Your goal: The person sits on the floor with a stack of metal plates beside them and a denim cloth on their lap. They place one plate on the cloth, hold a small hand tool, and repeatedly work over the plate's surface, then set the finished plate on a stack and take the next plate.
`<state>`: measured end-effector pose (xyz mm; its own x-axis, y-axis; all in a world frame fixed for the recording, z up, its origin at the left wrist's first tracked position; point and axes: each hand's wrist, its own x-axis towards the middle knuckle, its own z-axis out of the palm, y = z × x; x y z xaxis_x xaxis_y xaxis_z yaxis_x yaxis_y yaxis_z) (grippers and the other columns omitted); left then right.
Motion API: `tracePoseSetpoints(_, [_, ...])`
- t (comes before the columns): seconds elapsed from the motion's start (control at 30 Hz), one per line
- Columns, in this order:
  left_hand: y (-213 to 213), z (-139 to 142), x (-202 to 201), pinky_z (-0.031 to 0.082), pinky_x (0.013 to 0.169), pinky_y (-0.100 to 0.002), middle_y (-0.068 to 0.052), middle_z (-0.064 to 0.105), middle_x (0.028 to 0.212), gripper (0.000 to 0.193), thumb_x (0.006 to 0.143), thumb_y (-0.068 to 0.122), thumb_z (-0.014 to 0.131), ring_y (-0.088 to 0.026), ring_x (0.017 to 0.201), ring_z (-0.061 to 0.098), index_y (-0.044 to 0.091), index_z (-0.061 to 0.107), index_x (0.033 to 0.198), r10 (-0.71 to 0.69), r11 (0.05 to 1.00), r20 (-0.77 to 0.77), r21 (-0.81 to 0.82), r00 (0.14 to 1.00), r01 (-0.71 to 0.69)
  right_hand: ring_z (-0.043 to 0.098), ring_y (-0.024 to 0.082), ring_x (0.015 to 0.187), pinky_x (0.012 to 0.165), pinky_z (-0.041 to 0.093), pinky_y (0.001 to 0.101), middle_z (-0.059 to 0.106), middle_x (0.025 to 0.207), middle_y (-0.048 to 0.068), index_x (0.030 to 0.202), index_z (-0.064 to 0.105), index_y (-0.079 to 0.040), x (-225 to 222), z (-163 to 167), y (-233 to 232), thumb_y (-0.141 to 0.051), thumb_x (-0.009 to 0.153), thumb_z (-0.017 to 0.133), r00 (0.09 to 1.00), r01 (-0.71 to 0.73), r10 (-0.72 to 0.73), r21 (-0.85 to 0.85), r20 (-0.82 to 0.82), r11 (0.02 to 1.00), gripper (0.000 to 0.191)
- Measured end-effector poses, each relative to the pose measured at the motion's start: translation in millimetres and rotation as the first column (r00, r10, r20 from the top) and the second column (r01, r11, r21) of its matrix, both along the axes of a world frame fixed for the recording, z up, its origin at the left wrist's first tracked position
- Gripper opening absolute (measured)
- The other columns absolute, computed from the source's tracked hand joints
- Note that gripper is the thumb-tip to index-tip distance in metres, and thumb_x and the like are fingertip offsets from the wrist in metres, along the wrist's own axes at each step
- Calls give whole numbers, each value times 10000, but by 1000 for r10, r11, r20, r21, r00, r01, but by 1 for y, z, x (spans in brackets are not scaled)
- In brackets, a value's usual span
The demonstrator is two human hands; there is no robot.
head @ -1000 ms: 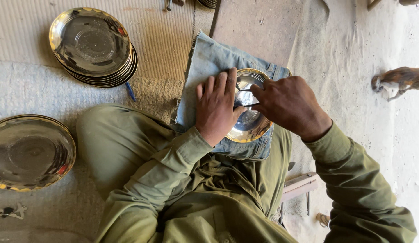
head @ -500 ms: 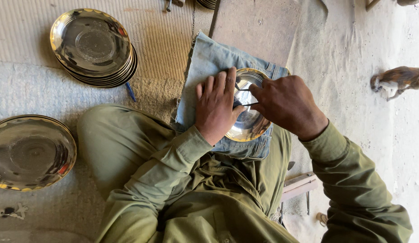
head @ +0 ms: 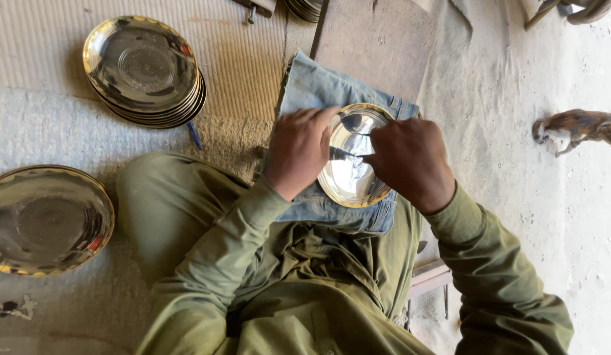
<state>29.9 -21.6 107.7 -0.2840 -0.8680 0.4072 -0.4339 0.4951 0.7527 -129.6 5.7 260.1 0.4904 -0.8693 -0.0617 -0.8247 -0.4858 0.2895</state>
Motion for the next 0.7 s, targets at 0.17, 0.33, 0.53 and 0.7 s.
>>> tracePoseSetpoints(0.17, [-8,-10,3,488,915,-412,-131,763,1102,315,1023,81,579,-234,947,697,4,660,1317,-10,994,-100,-112,995,-1,652,251,601,544,477,382,609,633,101,643,648,-130,14,-3,-5,-123,771,750,968,-98,118,97,-224,990,164])
tracePoseSetpoints(0.33, [-11,-5,9,489,893,-455,-142,748,991,308,981,87,609,-301,916,691,21,699,1267,-41,998,-147,-60,988,32,650,180,577,486,482,326,636,681,81,785,658,-22,25,-3,2,-66,794,700,923,-225,258,145,-285,964,61])
tracePoseSetpoints(0.53, [-13,-2,11,494,872,-456,-147,743,1000,305,985,117,621,-310,918,686,15,699,1262,-66,993,-182,-106,981,47,662,152,714,591,516,316,650,764,-5,859,678,-48,17,-5,15,-122,830,700,788,-423,512,305,-342,853,82])
tracePoseSetpoints(0.7, [-14,-3,14,500,859,-448,-145,739,976,311,982,105,610,-312,898,683,11,703,1263,-87,993,-178,-97,980,70,659,129,732,661,527,297,665,815,-22,1010,713,-28,7,-3,12,-172,804,715,662,-594,657,282,-361,753,251])
